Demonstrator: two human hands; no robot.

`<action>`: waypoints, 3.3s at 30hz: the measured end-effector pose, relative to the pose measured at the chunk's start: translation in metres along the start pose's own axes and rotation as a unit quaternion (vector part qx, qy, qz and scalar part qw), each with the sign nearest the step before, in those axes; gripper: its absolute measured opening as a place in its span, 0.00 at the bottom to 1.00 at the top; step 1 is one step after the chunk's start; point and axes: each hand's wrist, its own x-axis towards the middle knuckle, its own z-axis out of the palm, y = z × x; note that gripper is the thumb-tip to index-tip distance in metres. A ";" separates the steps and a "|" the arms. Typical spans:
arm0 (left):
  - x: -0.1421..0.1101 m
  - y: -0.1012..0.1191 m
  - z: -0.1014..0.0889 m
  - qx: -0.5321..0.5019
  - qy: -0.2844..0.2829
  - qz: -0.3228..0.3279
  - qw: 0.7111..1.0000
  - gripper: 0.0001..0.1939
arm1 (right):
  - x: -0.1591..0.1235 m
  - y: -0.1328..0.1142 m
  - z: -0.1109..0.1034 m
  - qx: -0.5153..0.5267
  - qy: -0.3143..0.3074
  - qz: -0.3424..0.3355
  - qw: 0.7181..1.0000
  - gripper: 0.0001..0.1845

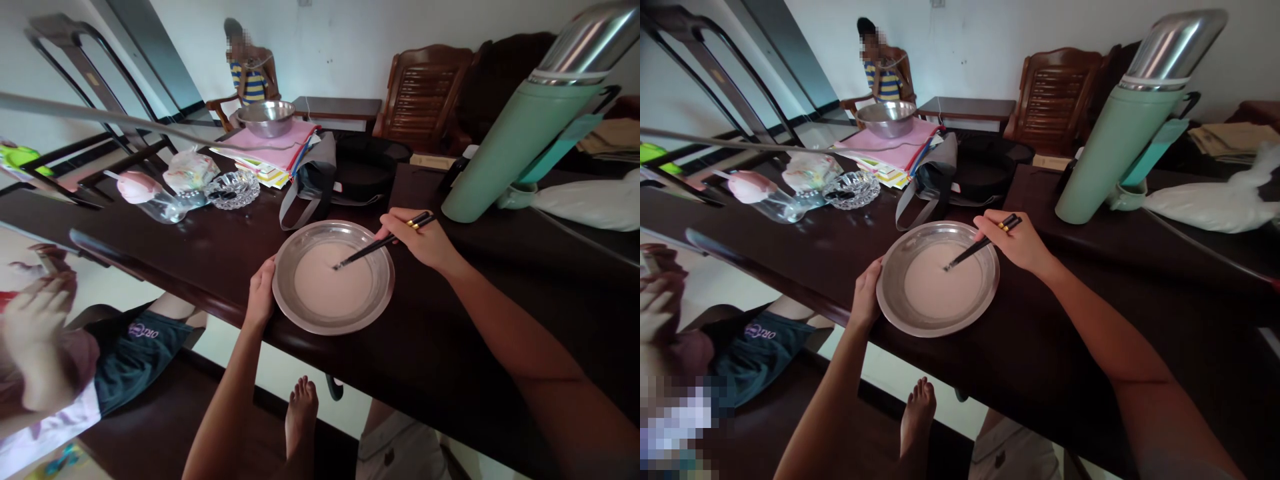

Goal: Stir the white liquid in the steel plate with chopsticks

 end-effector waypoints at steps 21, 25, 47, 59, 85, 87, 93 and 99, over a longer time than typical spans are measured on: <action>-0.001 0.000 -0.001 0.004 -0.001 -0.004 1.000 0.33 | -0.001 -0.002 -0.001 0.020 -0.047 0.004 0.999 0.23; -0.001 0.001 0.000 0.004 0.007 -0.004 1.000 0.34 | -0.001 -0.001 0.001 0.020 -0.066 -0.006 0.998 0.20; 0.000 0.000 0.000 0.005 0.001 0.003 1.000 0.32 | -0.001 -0.005 -0.003 -0.014 -0.023 -0.010 1.000 0.20; 0.000 -0.002 -0.001 0.001 -0.009 0.000 1.000 0.33 | -0.003 -0.003 -0.001 0.074 -0.019 0.021 0.997 0.23; 0.000 -0.002 -0.001 -0.009 -0.013 0.011 1.000 0.31 | -0.002 -0.002 0.005 0.126 -0.051 0.048 0.990 0.18; 0.000 -0.003 -0.001 -0.012 -0.013 0.008 1.000 0.31 | -0.002 -0.001 0.004 0.113 -0.017 0.055 0.992 0.19; -0.001 0.000 0.000 -0.012 -0.012 0.012 1.000 0.30 | -0.004 -0.004 0.003 0.092 -0.082 0.049 0.991 0.17; 0.000 0.001 0.001 -0.011 -0.011 0.009 1.000 0.31 | -0.004 -0.006 0.000 0.087 -0.050 0.065 0.993 0.19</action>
